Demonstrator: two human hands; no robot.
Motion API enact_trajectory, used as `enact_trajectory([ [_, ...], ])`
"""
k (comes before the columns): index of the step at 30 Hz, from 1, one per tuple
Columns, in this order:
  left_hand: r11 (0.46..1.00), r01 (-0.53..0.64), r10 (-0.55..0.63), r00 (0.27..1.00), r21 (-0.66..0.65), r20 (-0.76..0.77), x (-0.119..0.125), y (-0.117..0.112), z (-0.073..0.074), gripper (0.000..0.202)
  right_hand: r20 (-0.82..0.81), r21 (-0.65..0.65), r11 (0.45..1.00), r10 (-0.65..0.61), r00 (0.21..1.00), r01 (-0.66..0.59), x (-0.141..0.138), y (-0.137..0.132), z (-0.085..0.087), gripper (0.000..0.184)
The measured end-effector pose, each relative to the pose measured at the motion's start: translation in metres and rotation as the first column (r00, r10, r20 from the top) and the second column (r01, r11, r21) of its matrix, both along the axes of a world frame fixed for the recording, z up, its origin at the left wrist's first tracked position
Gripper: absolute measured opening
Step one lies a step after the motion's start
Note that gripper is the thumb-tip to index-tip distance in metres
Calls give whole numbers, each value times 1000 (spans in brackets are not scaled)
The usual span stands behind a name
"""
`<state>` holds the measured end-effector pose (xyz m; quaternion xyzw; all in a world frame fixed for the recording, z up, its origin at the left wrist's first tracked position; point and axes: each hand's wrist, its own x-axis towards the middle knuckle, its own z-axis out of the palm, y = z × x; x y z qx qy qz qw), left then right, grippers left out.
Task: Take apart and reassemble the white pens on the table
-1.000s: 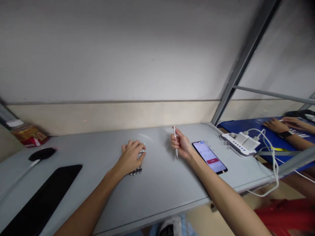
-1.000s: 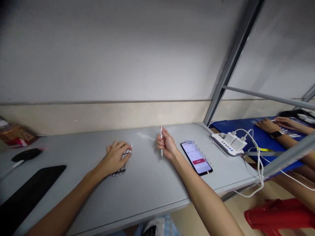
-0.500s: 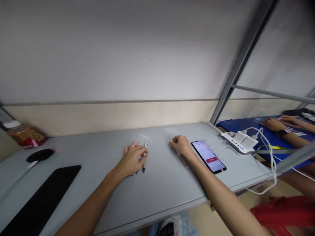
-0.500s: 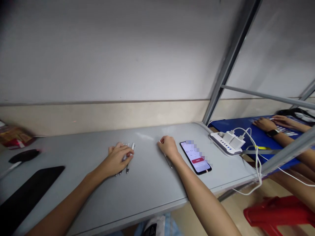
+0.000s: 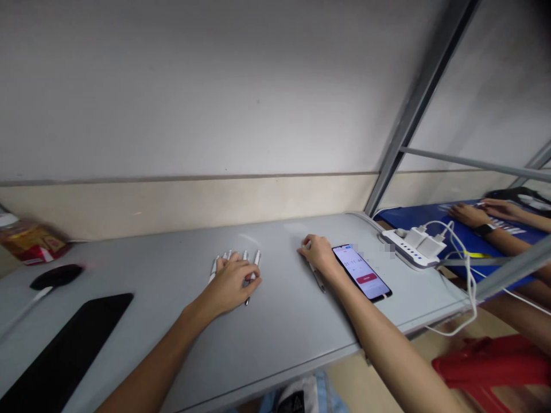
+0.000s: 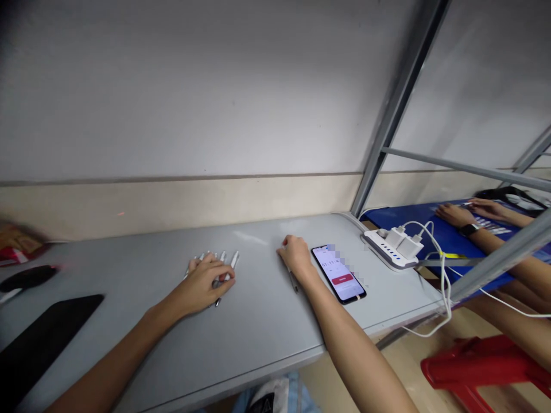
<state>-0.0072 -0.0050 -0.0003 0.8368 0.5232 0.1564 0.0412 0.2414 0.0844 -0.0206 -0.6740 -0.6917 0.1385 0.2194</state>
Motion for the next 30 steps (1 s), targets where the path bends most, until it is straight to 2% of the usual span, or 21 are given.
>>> enact_trajectory([
  [5,1000,-29,29,1000,-8,3,-1,0,0,19,-53,37,999,-18,998,20,4,1,3,34],
  [12,997,-79,79,997,-11,17,-5,1,-2,15,-58,55,998,-20,998,23,4,0,7,23],
  [17,994,-106,107,993,-22,47,-3,1,1,14,-94,121,993,22,995,-11,2,-4,9,18],
  [20,991,-127,130,988,-31,87,-2,0,5,16,-149,170,980,128,980,-102,-2,-8,12,15],
  [23,993,-110,114,983,-35,146,0,-2,8,17,-163,283,920,326,931,-272,-9,-13,14,18],
  [27,999,-32,37,977,-28,208,3,-3,12,17,-92,396,744,615,783,-538,-20,-27,17,41],
  [29,1000,6,-3,974,-12,225,3,-4,12,17,-49,398,659,710,702,-638,-26,-33,18,50],
  [30,1000,19,-18,973,-2,229,4,-4,12,17,-29,389,633,735,677,-670,-28,-35,19,50],
])
